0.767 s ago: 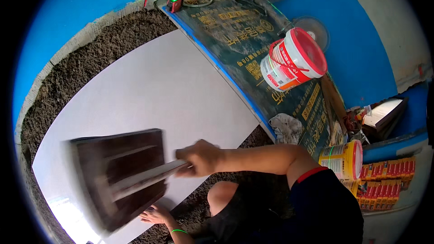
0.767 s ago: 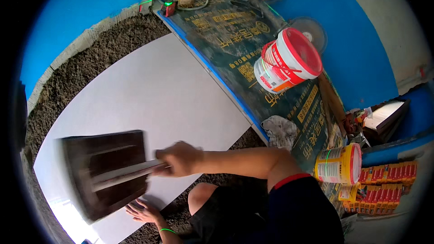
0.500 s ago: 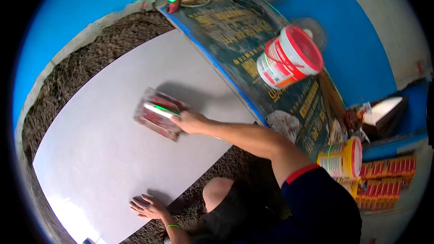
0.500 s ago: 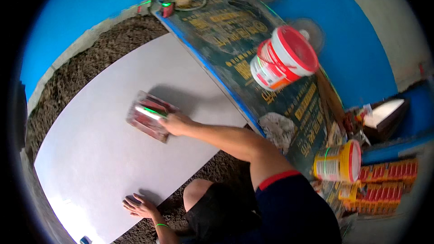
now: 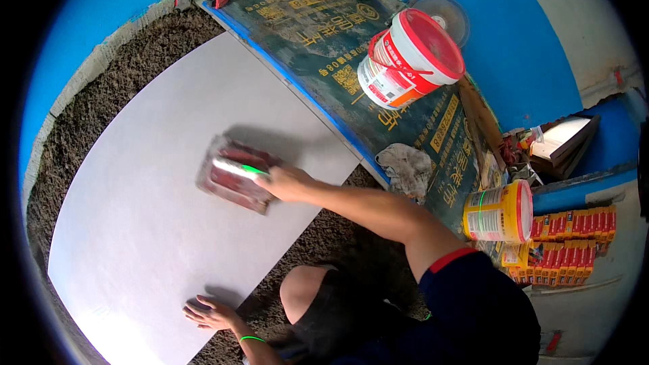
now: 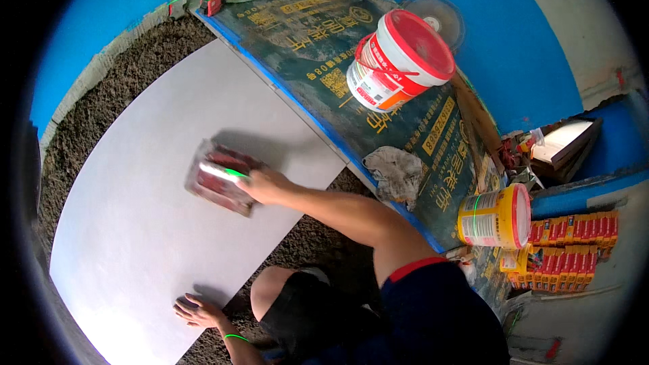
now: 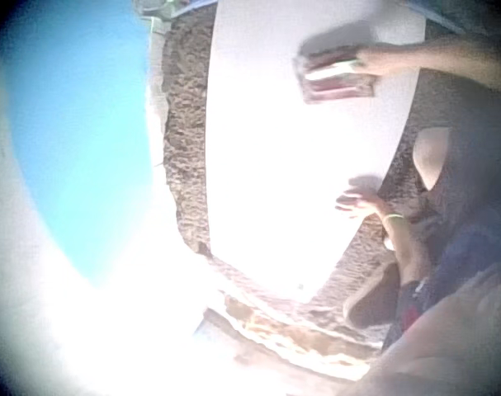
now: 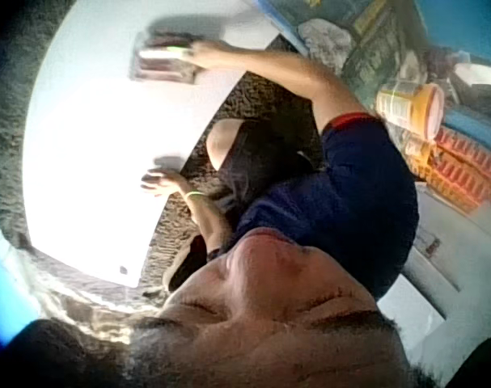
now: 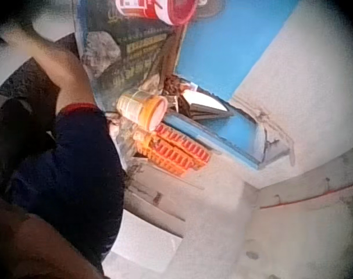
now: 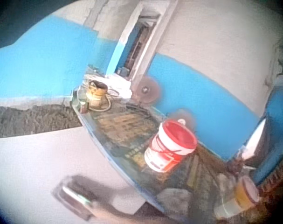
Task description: The person applies adhesive to a large white tile using a trowel, spreading it evenly across the surface. They then position the tile onto the prepared cement floor and press it into place.
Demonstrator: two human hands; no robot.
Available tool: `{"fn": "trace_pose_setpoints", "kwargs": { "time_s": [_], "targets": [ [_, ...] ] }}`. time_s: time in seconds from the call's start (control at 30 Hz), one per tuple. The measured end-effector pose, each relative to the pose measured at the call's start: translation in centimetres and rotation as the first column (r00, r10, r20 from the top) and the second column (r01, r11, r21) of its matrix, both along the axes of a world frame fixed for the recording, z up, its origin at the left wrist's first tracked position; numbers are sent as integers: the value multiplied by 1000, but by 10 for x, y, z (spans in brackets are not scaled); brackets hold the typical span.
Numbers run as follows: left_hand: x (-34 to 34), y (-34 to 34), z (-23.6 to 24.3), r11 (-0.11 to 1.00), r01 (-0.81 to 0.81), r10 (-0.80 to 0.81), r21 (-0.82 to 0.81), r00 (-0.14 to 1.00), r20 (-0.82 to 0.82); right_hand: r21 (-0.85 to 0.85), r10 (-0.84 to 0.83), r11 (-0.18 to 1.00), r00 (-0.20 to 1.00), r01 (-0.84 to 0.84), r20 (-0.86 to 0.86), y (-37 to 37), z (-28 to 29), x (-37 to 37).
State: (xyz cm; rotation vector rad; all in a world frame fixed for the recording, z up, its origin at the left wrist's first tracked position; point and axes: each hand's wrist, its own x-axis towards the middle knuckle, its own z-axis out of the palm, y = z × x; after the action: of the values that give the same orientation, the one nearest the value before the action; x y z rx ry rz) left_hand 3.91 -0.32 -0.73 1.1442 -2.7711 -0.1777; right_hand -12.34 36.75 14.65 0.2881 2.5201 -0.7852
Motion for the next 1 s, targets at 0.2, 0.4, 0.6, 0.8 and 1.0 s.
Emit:
{"fn": "trace_pose_setpoints", "kwargs": {
  "time_s": [0.2, 0.4, 0.6, 0.8, 1.0],
  "targets": [
    [-1, -33, 1, 997, 9, -13, -79, 998, -57, -159, 122, 966, 903, -203, -412, -47, 136, 10],
    [2, -14, -14, 993, 65, -64, -102, 998, 16, -85, -20, 996, 984, 5, -179, 22, 25, 107],
    [2, -24, -11, 993, 64, -58, -99, 996, 61, -24, -14, 1000, 996, 12, -91, -26, 34, -14],
    [-1, -17, -3, 997, 43, -43, -67, 999, 4, -130, -51, 991, 897, -8, -440, 3, 111, 105],
    [-1, -17, -10, 995, 58, -60, -78, 998, -17, -41, -285, 957, 958, 287, 42, 25, -17, 49]
  ]
}}
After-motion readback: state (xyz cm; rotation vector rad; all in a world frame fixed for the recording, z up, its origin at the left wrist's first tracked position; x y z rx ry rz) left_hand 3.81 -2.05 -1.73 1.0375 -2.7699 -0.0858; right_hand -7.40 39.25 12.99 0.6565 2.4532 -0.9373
